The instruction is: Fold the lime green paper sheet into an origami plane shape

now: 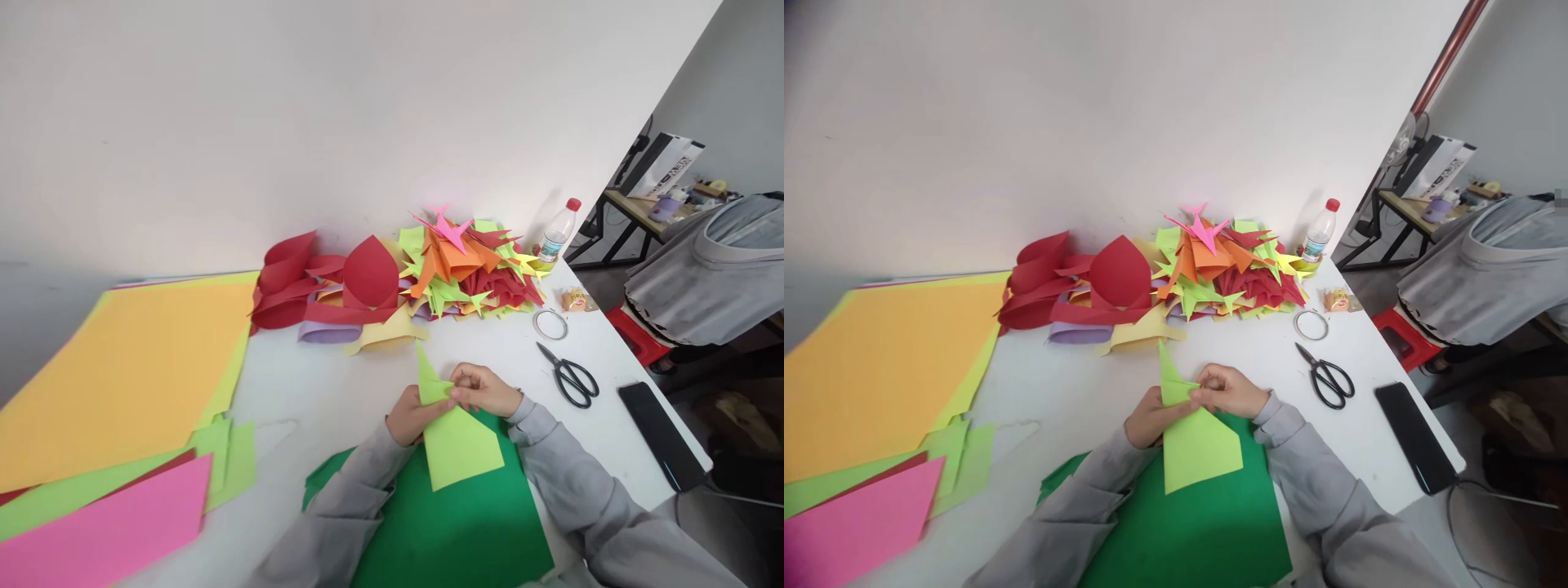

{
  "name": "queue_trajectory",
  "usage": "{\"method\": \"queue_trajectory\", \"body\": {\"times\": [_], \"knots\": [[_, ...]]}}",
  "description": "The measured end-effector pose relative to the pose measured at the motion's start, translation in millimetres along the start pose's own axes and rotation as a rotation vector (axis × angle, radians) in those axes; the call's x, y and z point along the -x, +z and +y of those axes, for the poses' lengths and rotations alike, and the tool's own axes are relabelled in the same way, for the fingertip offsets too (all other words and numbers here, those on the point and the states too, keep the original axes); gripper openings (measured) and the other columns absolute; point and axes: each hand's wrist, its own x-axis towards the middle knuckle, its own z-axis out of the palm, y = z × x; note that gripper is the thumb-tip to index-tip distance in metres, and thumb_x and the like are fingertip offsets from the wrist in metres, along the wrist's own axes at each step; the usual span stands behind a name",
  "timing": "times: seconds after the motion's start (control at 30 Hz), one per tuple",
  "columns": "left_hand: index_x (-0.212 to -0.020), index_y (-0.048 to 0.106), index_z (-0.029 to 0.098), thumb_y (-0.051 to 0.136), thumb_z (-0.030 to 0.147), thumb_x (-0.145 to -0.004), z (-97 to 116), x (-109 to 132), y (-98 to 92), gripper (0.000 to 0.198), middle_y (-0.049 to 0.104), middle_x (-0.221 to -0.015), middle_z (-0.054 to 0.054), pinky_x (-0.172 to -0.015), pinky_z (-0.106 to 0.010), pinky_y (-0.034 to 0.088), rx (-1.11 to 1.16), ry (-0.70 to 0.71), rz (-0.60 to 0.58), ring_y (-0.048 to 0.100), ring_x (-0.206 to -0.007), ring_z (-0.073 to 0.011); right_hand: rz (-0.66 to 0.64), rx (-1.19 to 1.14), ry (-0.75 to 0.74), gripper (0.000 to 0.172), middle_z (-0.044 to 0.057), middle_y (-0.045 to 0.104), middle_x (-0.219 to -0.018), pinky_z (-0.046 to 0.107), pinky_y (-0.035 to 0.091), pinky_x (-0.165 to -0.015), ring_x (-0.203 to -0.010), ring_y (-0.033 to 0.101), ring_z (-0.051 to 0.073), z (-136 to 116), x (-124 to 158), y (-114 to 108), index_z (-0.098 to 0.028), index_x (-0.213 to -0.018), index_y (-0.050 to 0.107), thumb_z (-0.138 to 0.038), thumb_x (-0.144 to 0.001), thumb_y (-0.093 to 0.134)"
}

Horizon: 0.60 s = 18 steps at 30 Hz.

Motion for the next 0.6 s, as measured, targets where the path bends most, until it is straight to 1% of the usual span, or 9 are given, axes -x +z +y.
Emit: {"method": "queue_trajectory", "body": {"times": [0.07, 0.17, 0.23, 0.4, 0.5, 0.6], "knots": [[-0.06, 0.071, 0.013, 0.078, 0.05, -0.058, -1, -1, -0.8, 0.038, 0.061, -0.046, -0.004, -0.032, -0.021, 0.028, -0.015, -0.014, -0.044, 0.045, -0.034, -0.0102, 0.052, 0.0, -0.024, 0.049, -0.009, 0.05, -0.051, 0.019, 0.028, -0.041, -0.04, 0.037, 0.005, 0, -1, 4, -0.019, -0.078, 0.05, -0.062, -0.068, 0.069], [-0.061, 0.072, 0.013, 0.081, 0.048, -0.055, -4, -3, -3.4, 0.037, 0.06, -0.044, -0.004, -0.032, -0.022, 0.032, -0.031, -0.031, -0.087, 0.047, -0.034, -0.0121, 0.12, 0.001, -0.046, 0.047, -0.01, 0.045, -0.047, 0.02, 0.028, -0.042, -0.041, 0.036, 0.005, 1, -2, 9, -0.018, -0.068, 0.05, -0.059, -0.066, 0.072], [-0.061, 0.072, 0.013, 0.081, 0.048, -0.055, -6, -4, -5.1, 0.037, 0.061, -0.046, -0.004, -0.034, -0.023, 0.036, -0.034, -0.028, -0.093, 0.049, -0.036, -0.0133, 0.151, -0.007, -0.048, 0.047, -0.009, 0.044, -0.046, 0.02, 0.027, -0.043, -0.042, 0.036, 0.005, 2, -1, 11, -0.018, -0.065, 0.05, -0.058, -0.065, 0.074], [-0.062, 0.071, 0.013, 0.079, 0.048, -0.058, -9, -3, -6.8, 0.037, 0.065, -0.052, -0.005, -0.041, -0.025, 0.041, -0.042, 0.002, -0.091, 0.054, -0.044, -0.0151, 0.222, -0.041, -0.06, 0.046, -0.008, 0.047, -0.049, 0.02, 0.027, -0.044, -0.045, 0.037, 0.005, 5, 0, 14, -0.016, -0.065, 0.056, -0.054, -0.056, 0.081], [-0.064, 0.073, 0.013, 0.078, 0.048, -0.059, -10, -3, -7.2, 0.036, 0.068, -0.059, -0.005, -0.045, -0.026, 0.044, -0.048, 0.024, -0.097, 0.057, -0.051, -0.0166, 0.241, -0.048, -0.059, 0.044, -0.007, 0.049, -0.05, 0.021, 0.028, -0.044, -0.046, 0.038, 0.006, 4, 0, 15, -0.016, -0.064, 0.058, -0.05, -0.053, 0.083], [-0.066, 0.073, 0.013, 0.077, 0.049, -0.062, -12, -4, -8.4, 0.036, 0.068, -0.06, -0.006, -0.047, -0.026, 0.044, -0.06, 0.034, -0.108, 0.057, -0.052, -0.0168, 0.246, -0.071, -0.044, 0.043, -0.006, 0.051, -0.051, 0.021, 0.031, -0.045, -0.047, 0.042, 0.007, 2, 1, 15, -0.016, -0.063, 0.058, -0.048, -0.053, 0.084]]}}
